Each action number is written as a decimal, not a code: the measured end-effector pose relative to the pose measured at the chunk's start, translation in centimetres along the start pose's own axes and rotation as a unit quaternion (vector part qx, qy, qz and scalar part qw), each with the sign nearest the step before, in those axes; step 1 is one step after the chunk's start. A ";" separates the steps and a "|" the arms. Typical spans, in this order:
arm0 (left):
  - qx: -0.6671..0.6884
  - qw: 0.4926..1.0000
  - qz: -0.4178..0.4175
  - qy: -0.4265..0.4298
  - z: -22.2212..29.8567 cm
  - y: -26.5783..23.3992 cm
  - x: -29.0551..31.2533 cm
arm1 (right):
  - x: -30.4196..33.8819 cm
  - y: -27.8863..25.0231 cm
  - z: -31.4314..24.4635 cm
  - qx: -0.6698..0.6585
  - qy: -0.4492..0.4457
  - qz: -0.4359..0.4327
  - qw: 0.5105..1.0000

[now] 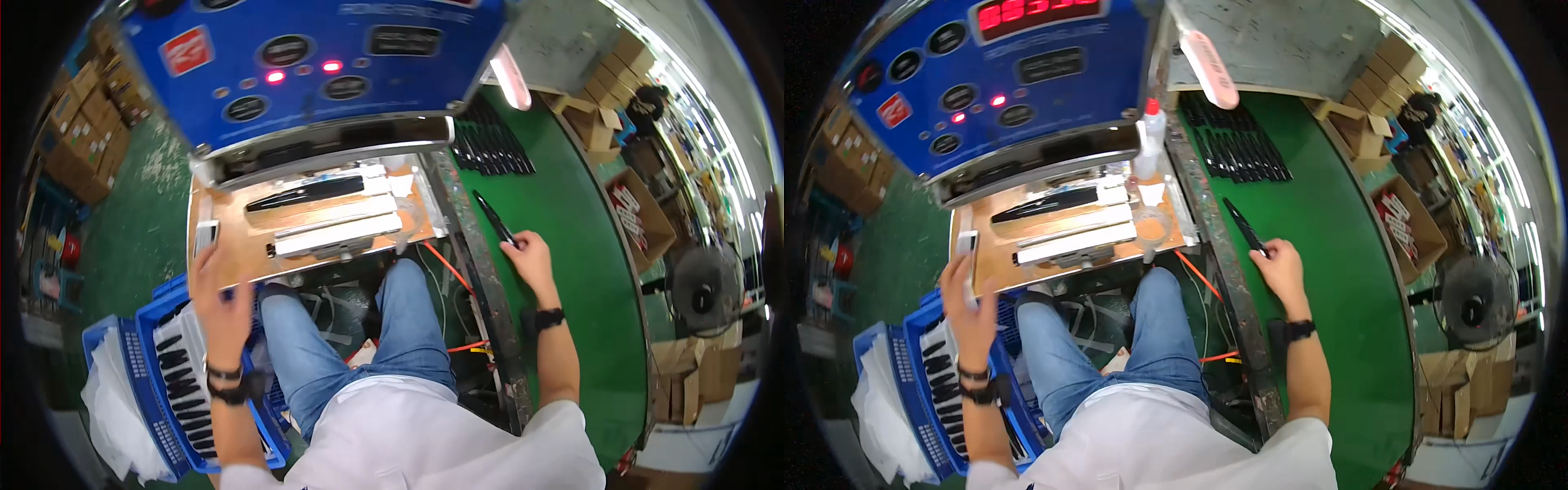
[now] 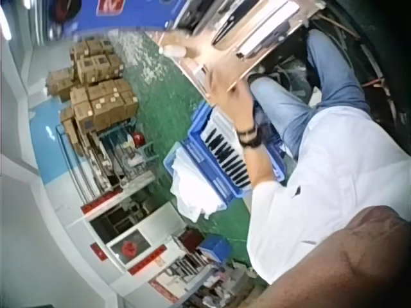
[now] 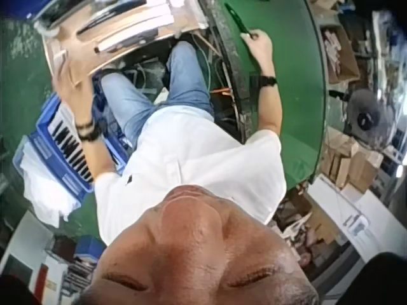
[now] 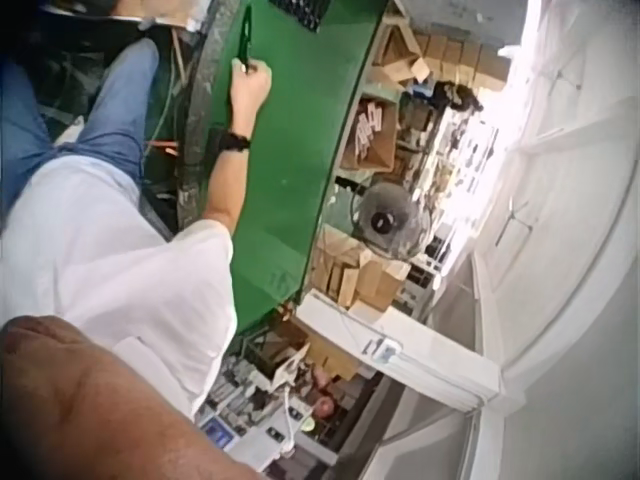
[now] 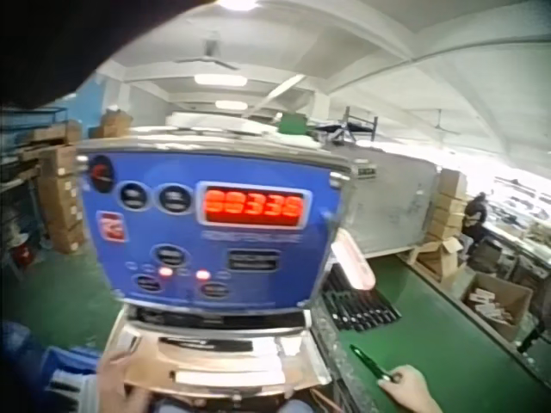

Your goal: Processing small plastic parts using an automated pad printing or heat press machine in an assembly line.

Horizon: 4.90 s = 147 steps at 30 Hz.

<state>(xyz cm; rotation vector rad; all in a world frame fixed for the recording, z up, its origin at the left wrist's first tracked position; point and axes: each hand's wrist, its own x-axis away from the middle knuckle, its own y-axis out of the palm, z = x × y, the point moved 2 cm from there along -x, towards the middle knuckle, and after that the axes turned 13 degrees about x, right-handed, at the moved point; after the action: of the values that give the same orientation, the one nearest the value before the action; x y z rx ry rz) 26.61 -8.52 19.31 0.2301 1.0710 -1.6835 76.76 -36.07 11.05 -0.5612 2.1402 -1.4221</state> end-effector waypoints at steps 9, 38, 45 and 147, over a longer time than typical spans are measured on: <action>-0.231 0.819 -0.002 -0.525 -17.8 -15.6 41.7 | -2.2 1.8 -3.5 0.079 -0.048 -0.008 0.996; 0.111 0.962 0.081 -0.234 -6.8 -8.3 8.0 | -3.6 -3.0 -31.0 -0.095 -0.432 -0.144 0.885; 0.074 0.992 -0.050 0.085 1.7 1.6 -7.5 | -2.5 -6.5 -23.6 -0.165 -0.392 -0.010 0.905; -0.148 0.823 0.024 -0.548 -10.0 -11.6 39.9 | -11.4 3.9 8.6 -0.027 -0.081 -0.046 0.995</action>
<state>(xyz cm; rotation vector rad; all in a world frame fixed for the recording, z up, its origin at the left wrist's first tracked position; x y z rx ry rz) -2.84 -27.67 -4.98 -0.8329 0.3941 -1.2275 90.79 -34.11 6.70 -0.7784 2.0519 -1.3212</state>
